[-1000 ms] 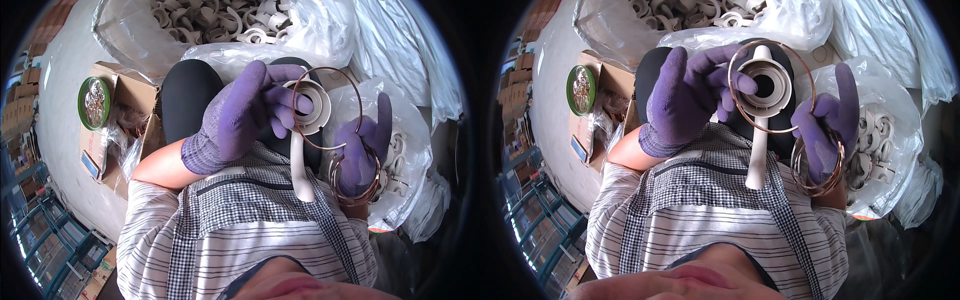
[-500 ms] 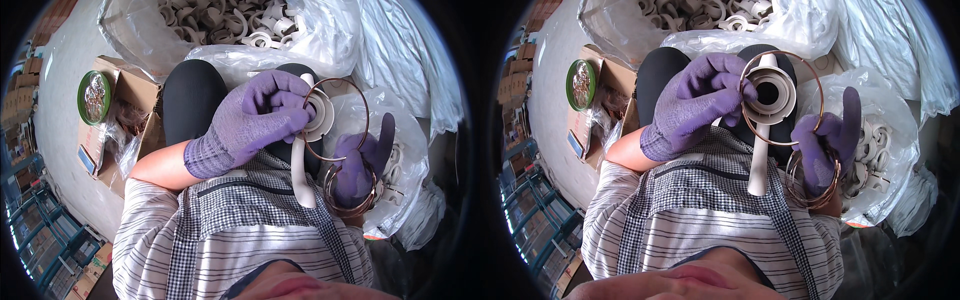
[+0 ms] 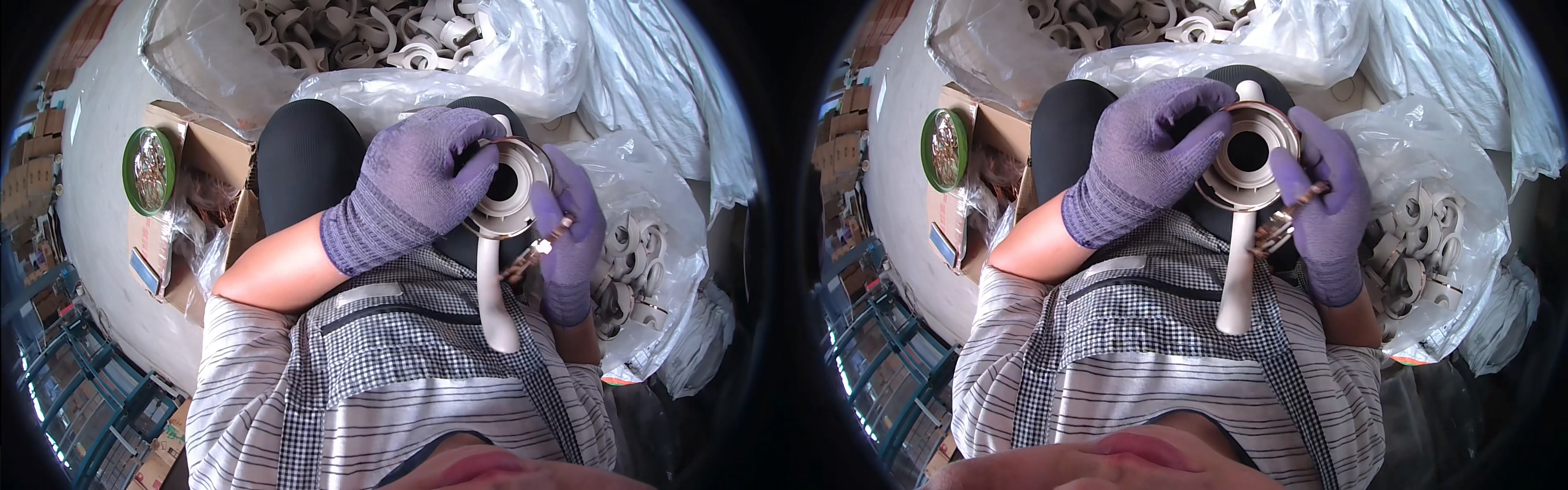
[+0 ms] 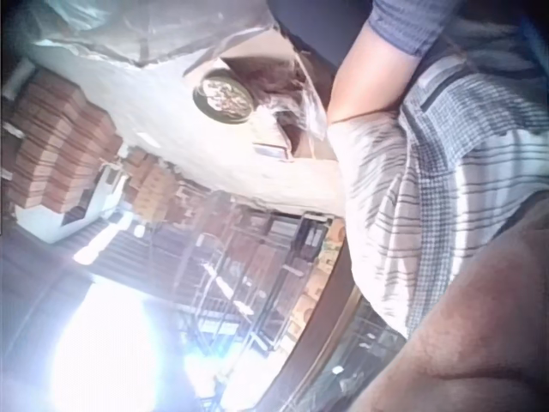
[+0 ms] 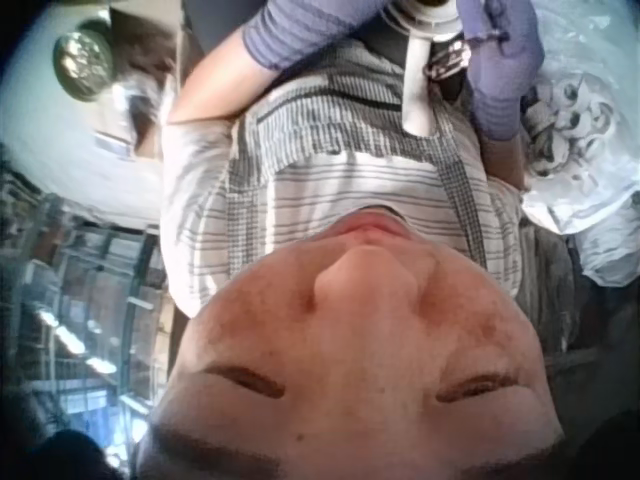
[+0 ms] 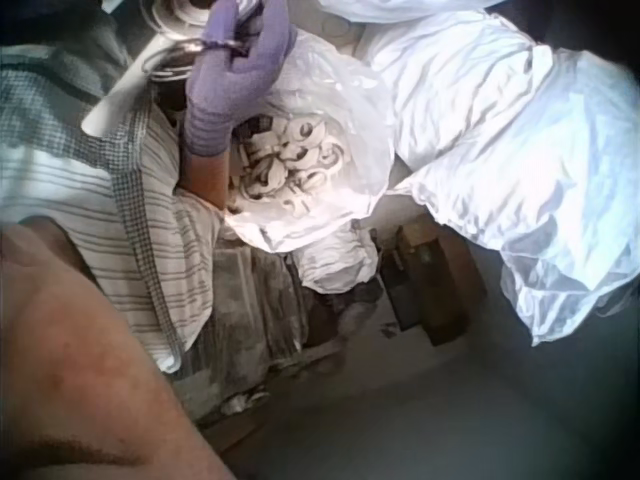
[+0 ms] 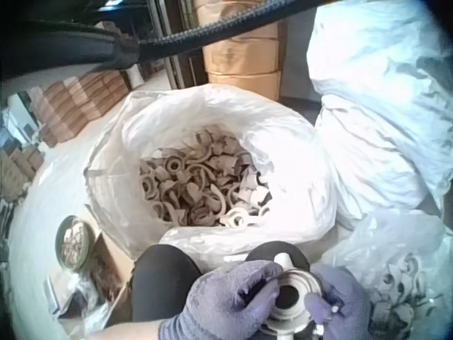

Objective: The person sits on the floor and repeatedly picks up white plastic components and copper wire coils from a large bag. They insert the wire coils into the central opening of each plastic piece, then place the assembled units into a nearby cardboard box.

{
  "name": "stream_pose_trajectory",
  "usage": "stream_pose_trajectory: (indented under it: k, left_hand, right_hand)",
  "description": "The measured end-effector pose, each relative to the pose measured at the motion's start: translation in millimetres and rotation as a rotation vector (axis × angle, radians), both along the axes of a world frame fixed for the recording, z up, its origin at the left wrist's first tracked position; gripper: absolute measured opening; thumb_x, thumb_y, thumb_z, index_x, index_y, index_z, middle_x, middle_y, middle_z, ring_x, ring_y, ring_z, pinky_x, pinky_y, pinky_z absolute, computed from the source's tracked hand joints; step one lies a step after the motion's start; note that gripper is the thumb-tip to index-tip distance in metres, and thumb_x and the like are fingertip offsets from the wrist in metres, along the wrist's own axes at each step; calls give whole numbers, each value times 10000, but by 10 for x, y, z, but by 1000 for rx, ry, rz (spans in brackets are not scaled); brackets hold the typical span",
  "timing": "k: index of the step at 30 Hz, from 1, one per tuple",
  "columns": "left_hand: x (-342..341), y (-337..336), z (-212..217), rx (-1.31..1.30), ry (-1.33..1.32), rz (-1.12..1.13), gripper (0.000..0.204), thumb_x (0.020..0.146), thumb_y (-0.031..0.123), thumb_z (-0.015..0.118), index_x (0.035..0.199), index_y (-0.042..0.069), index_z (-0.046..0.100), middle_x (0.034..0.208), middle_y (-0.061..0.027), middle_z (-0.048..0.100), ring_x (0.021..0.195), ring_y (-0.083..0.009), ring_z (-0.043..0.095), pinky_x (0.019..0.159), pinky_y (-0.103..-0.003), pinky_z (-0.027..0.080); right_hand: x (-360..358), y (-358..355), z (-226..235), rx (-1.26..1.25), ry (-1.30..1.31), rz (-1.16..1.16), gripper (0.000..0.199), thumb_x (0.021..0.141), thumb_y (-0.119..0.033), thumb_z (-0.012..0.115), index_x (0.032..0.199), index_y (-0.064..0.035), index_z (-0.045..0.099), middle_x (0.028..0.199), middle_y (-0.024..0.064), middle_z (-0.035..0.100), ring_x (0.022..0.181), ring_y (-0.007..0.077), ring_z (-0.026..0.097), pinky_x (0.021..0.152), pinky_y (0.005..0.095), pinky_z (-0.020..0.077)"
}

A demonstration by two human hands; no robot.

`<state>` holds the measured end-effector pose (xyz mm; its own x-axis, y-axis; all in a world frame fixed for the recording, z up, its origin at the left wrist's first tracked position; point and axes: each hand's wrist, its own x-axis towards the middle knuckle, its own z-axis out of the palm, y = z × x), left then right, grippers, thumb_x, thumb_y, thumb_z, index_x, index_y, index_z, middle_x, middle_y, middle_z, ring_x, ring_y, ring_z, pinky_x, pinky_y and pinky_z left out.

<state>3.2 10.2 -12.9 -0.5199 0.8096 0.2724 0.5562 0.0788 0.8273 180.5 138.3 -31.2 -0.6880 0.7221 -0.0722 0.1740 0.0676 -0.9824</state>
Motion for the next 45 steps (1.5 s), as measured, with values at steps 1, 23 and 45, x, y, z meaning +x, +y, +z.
stream_pose_trajectory:
  k: [1,23,45]
  left_hand:
    - [-7,19,-19,-13,20,11,241,894,122,768,1122,46,745,955,-98,725,809,-179,722,743,-282,579]
    - [-420,-65,-414,77,-257,-307,325,946,113,670,1254,25,726,944,-86,647,862,-199,637,800,-313,534]
    - [-471,-147,-516,129,-255,-397,500,844,244,819,1275,19,704,1087,-158,633,966,-259,638,864,-347,525]
  right_hand:
    - [-55,12,-56,186,-62,39,470,906,-3,712,1362,25,608,1036,80,642,837,141,670,757,273,535]
    - [10,192,-136,670,-126,347,597,880,-238,686,1370,86,581,1146,199,688,921,321,613,843,437,512]
    - [63,372,-94,648,-168,579,990,723,-477,887,1456,57,490,1327,174,643,1044,343,618,938,446,504]
